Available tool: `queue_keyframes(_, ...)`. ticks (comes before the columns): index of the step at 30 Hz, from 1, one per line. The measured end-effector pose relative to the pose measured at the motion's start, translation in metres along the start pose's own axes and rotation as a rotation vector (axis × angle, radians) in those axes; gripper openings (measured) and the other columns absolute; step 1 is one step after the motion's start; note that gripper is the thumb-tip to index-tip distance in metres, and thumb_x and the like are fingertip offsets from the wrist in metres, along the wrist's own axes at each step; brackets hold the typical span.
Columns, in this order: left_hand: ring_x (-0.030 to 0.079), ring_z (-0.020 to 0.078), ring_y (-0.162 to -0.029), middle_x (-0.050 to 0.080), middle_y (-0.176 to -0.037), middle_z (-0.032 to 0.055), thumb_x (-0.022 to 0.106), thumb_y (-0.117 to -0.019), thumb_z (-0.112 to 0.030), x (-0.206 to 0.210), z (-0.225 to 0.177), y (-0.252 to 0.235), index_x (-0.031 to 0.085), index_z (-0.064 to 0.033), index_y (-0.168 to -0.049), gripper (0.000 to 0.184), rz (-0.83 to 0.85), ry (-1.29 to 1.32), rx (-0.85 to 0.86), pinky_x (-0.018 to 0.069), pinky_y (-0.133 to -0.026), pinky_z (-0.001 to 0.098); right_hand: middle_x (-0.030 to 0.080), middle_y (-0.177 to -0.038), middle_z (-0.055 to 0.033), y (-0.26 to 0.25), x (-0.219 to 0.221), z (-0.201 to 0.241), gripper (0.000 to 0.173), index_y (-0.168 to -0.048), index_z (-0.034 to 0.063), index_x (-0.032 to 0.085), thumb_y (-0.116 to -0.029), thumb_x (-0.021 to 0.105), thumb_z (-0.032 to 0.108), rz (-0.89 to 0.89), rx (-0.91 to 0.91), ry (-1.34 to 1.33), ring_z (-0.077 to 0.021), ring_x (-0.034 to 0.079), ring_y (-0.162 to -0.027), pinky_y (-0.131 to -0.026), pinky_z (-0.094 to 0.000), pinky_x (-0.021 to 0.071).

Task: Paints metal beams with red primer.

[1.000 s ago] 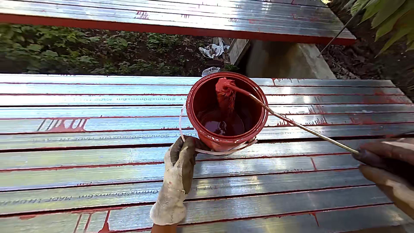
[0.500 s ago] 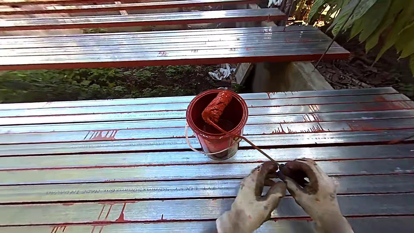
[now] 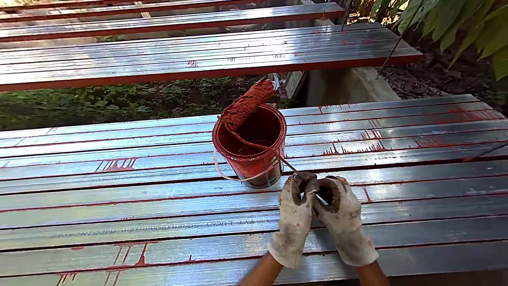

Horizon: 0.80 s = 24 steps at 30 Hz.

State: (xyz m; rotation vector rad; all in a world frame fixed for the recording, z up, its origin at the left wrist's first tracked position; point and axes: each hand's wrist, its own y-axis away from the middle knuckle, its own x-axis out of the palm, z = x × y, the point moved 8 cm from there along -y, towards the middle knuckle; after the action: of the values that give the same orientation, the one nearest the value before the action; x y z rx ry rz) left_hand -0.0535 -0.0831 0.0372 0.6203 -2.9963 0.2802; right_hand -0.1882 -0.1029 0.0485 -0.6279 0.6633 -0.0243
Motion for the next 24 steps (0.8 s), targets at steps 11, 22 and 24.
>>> queue_keyframes(11, 0.067, 0.0119, -0.080, 0.069, -0.093, 0.0027, 0.065, -0.0994, -0.024, 0.106, -0.028, -0.057, 0.069, -0.0091, -0.106, 0.017, 0.301, -0.467, 0.146, 0.0589, -0.073, 0.0340, 0.071, -0.111, -0.0065, 0.096, -0.166, -0.115, 0.049, -0.138, 0.0011, 0.059, -0.0962, 0.069, 0.025, -0.237, 0.466, -0.109, -0.0107, 0.070, -0.090, -0.077, -0.0268, 0.0625)
queue_keyframes(22, 0.062, 0.0432, -0.116, 0.067, -0.115, 0.0252, 0.059, -0.1006, -0.023, 0.370, 0.014, -0.174, 0.068, -0.0011, -0.110, 0.026, 0.732, -1.052, 0.406, 0.0488, -0.097, 0.0636, 0.068, -0.123, -0.0228, 0.253, -0.390, -0.227, 0.059, -0.145, 0.0015, 0.053, -0.1024, 0.058, 0.042, -0.479, 0.923, 0.624, -0.0332, 0.069, -0.108, -0.097, -0.0521, 0.0540)
queue_keyframes(24, 0.063, 0.0443, -0.117, 0.066, -0.117, 0.0254, 0.059, -0.0995, -0.021, 0.413, 0.029, -0.177, 0.068, -0.0013, -0.111, 0.025, 0.797, -1.138, 0.459, 0.0499, -0.095, 0.0649, 0.061, -0.137, -0.0275, 0.288, -0.410, -0.253, 0.069, -0.148, 0.0036, 0.052, -0.1000, 0.055, 0.053, -0.452, 1.050, 0.795, -0.0450, 0.059, -0.127, -0.109, -0.0641, 0.0415)
